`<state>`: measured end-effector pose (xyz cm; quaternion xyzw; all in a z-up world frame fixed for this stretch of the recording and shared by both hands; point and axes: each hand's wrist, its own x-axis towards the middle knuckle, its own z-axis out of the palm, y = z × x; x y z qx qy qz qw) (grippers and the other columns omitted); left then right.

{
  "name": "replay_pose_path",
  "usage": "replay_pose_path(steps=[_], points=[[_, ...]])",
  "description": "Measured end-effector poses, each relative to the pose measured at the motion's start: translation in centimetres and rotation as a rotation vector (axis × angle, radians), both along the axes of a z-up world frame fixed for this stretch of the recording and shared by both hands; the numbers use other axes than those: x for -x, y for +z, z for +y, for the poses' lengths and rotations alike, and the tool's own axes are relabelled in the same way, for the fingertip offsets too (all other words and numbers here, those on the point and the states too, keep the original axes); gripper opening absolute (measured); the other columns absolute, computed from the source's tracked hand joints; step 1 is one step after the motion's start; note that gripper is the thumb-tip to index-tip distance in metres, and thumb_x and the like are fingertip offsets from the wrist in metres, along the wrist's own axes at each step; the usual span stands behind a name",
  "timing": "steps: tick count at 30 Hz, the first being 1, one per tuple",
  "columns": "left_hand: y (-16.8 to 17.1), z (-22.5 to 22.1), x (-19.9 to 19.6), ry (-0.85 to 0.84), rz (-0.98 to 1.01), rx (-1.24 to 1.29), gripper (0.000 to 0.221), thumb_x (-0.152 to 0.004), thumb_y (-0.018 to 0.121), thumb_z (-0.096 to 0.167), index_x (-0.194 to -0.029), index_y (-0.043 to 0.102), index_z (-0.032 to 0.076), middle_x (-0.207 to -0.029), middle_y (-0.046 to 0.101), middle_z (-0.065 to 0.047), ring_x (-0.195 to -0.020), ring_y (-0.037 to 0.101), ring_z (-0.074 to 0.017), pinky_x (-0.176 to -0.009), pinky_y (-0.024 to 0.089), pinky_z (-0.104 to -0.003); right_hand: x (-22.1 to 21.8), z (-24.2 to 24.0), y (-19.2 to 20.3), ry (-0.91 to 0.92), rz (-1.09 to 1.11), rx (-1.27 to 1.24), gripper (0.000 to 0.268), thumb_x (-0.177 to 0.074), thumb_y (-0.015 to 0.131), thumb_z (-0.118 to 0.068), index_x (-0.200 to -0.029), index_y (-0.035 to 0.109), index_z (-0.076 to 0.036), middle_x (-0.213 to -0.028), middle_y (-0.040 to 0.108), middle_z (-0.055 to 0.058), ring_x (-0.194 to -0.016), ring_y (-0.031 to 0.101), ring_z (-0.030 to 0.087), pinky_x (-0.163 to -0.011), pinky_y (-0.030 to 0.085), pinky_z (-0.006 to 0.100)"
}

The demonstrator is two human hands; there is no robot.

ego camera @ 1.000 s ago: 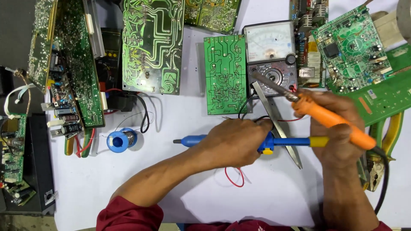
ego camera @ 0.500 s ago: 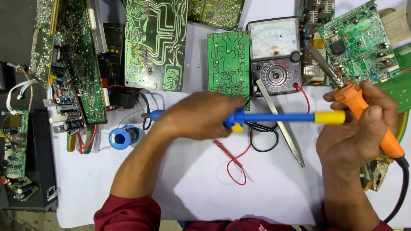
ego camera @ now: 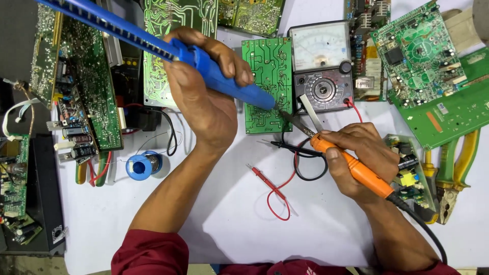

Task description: Testing electronic components on a circuit board using a multimeter and desoldering parts with a soldering iron and pump.

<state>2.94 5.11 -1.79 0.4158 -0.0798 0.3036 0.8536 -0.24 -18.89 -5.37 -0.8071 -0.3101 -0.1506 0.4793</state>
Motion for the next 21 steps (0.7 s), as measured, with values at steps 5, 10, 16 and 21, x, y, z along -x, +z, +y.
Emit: replay_pose_path(steps=[5,10,16,21], points=[[-1.2,-1.0,0.1,0.018,0.003,-0.084,0.039,-0.108,0.057,0.049,-0.120,0.044,0.014,-0.087,0.048,-0.008,-0.075,0.050,-0.0189,-0.069,0.051,-0.036,-0.1,0.0,-0.2,0.027,-0.039,-0.013,0.022,-0.099,0.060,-0.011,-0.105,0.069,0.008,-0.097,0.075,0.021,-0.079,0.072,0.032,-0.083,0.053,0.041],[-1.0,-1.7,0.1,0.008,0.017,-0.076,0.048,-0.102,0.068,0.054,-0.116,0.043,0.016,-0.085,0.048,-0.006,-0.072,0.050,-0.0184,-0.066,0.050,-0.036,-0.1,0.4,0.0,-0.013,-0.055,-0.037,0.019,-0.097,0.060,-0.010,-0.103,0.070,0.006,-0.095,0.076,0.019,-0.076,0.072,0.030,-0.082,0.054,0.041],[-1.5,-1.3,0.6,-0.008,0.015,-0.081,0.041,-0.105,0.067,0.048,-0.121,0.045,0.018,-0.088,0.050,-0.007,-0.074,0.051,-0.0199,-0.068,0.051,-0.037,-0.2,-0.1,0.1,0.013,-0.080,-0.075,0.019,-0.095,0.062,-0.009,-0.102,0.070,0.007,-0.095,0.076,0.019,-0.072,0.070,0.029,-0.080,0.055,0.041],[0.7,0.7,1.3,0.067,0.014,-0.133,0.049,-0.108,0.067,0.050,-0.138,0.044,0.018,-0.098,0.054,-0.012,-0.078,0.057,-0.0261,-0.071,0.058,-0.042,-0.5,-5.1,2.3,-0.070,-0.143,-0.090,0.032,-0.097,0.052,-0.011,-0.095,0.067,0.017,-0.087,0.072,0.028,-0.067,0.068,0.037,-0.075,0.055,0.044]])
